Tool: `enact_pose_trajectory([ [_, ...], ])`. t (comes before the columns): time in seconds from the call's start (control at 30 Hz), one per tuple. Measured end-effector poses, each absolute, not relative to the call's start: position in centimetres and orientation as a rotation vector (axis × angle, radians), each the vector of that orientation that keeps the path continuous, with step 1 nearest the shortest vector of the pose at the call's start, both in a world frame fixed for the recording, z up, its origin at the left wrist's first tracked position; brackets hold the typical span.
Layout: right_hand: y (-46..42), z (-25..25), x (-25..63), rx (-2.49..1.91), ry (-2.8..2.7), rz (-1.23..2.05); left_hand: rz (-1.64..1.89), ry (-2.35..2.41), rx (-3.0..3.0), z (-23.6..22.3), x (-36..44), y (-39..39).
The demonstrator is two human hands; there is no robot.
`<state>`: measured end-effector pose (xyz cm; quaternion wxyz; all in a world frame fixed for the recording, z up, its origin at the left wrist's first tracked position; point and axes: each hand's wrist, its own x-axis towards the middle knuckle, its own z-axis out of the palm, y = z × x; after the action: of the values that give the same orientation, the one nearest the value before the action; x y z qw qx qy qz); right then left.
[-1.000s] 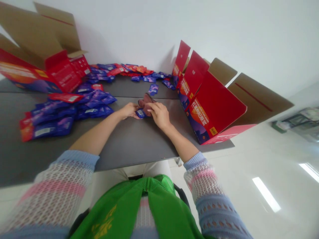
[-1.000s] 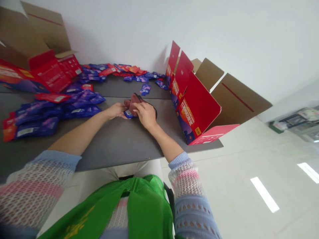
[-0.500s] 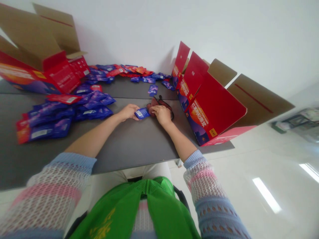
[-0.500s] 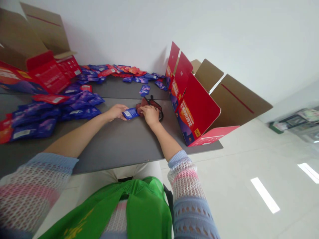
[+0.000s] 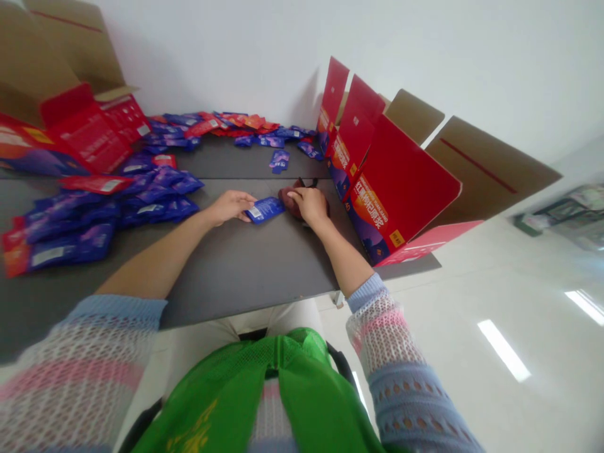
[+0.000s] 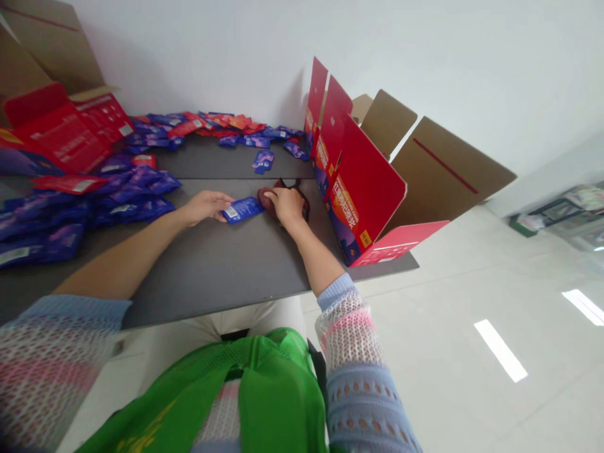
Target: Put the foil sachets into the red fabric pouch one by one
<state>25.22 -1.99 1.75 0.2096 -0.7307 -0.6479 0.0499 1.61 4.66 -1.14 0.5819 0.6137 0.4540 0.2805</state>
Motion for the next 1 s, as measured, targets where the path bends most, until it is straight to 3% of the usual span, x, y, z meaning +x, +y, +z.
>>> enact_pose_trajectory([
  [0.2,-2.9,2.8,25.2,-1.774,-1.614,-0.048,0.691,1.086,1.401,-0.9,1.8,4.4],
  [0.37,-3.8,1.6,21.7,-1.536,-2.004,0.027,0.699,1.084,1.395,-1.1,2.2,4.4],
  [0.57,-3.7,-0.3,19.5,-1.641,-2.263,0.112,0.710,1.030,1.369,-0.5,2.5,4.5],
  [0.87,-1.8,1.1,22.4,-2.027,-2.073,-0.033,0.643,1.183,1.139,-0.3,2.9,5.1],
  [1.0,-1.8,1.6,23.3,-1.942,-1.952,-0.017,0.656,1.195,1.126,-0.9,2.8,5.6],
])
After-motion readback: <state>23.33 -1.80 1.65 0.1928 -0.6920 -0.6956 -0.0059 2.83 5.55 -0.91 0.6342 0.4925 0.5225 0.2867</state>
